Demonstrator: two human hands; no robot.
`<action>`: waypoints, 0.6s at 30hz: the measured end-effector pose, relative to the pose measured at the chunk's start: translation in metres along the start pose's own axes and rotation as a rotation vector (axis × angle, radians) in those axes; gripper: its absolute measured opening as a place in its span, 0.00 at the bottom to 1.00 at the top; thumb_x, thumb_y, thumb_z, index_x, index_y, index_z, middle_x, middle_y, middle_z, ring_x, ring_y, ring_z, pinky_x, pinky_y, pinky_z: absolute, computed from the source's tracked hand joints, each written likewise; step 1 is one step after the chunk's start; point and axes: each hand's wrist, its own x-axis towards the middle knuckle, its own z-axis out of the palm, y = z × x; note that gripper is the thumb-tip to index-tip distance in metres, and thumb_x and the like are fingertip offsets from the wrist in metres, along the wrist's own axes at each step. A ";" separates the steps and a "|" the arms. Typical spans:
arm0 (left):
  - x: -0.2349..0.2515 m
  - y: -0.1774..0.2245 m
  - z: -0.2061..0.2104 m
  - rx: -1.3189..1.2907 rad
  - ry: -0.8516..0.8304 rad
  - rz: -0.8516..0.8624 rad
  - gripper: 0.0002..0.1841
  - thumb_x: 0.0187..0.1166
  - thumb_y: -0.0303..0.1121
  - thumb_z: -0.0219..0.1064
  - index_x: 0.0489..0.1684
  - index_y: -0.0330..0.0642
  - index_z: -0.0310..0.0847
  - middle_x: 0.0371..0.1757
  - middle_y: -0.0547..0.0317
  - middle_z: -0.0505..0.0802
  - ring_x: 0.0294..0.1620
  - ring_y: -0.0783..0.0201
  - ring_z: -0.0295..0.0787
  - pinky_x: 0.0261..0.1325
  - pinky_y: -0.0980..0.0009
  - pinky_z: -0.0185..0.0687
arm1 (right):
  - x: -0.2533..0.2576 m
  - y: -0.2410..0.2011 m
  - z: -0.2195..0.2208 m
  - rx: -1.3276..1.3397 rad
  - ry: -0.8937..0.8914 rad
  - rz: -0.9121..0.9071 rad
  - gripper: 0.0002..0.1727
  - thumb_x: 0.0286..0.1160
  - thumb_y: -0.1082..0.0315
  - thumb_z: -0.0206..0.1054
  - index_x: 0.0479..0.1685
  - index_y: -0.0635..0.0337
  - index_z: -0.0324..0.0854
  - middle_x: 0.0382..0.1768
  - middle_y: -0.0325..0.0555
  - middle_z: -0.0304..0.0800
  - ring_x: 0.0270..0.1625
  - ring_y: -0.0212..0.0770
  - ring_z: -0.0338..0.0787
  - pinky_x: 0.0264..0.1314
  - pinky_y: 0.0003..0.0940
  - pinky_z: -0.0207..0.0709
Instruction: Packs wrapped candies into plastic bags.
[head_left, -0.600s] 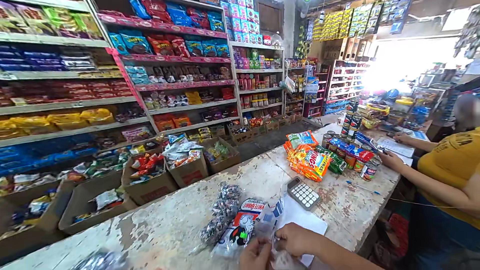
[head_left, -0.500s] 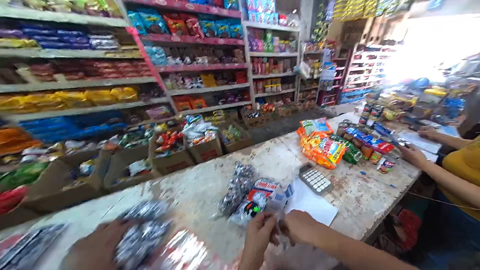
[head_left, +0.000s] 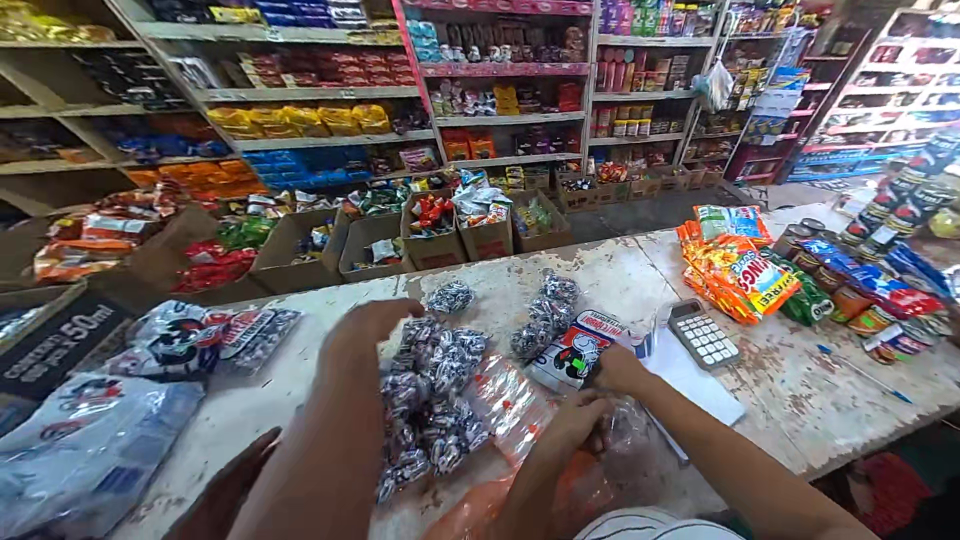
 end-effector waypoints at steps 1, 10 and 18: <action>0.001 -0.001 -0.002 -0.015 0.011 0.008 0.14 0.91 0.40 0.56 0.59 0.39 0.78 0.19 0.62 0.81 0.16 0.68 0.78 0.24 0.72 0.81 | 0.000 -0.007 0.005 -0.003 -0.008 0.021 0.29 0.62 0.46 0.75 0.45 0.67 0.88 0.54 0.65 0.90 0.63 0.66 0.87 0.65 0.71 0.77; 0.000 0.004 -0.008 -0.175 0.144 0.069 0.13 0.91 0.40 0.57 0.52 0.39 0.80 0.19 0.62 0.80 0.15 0.69 0.77 0.22 0.71 0.81 | -0.014 0.038 -0.001 0.521 0.429 0.051 0.08 0.59 0.61 0.80 0.34 0.52 0.92 0.36 0.37 0.94 0.40 0.35 0.93 0.47 0.42 0.89; -0.004 0.007 -0.001 -0.209 0.154 0.062 0.13 0.92 0.39 0.56 0.52 0.38 0.79 0.17 0.60 0.82 0.14 0.68 0.78 0.21 0.71 0.81 | -0.066 0.051 -0.026 1.492 0.285 0.096 0.13 0.74 0.77 0.71 0.56 0.69 0.85 0.50 0.56 0.93 0.50 0.49 0.96 0.57 0.45 0.92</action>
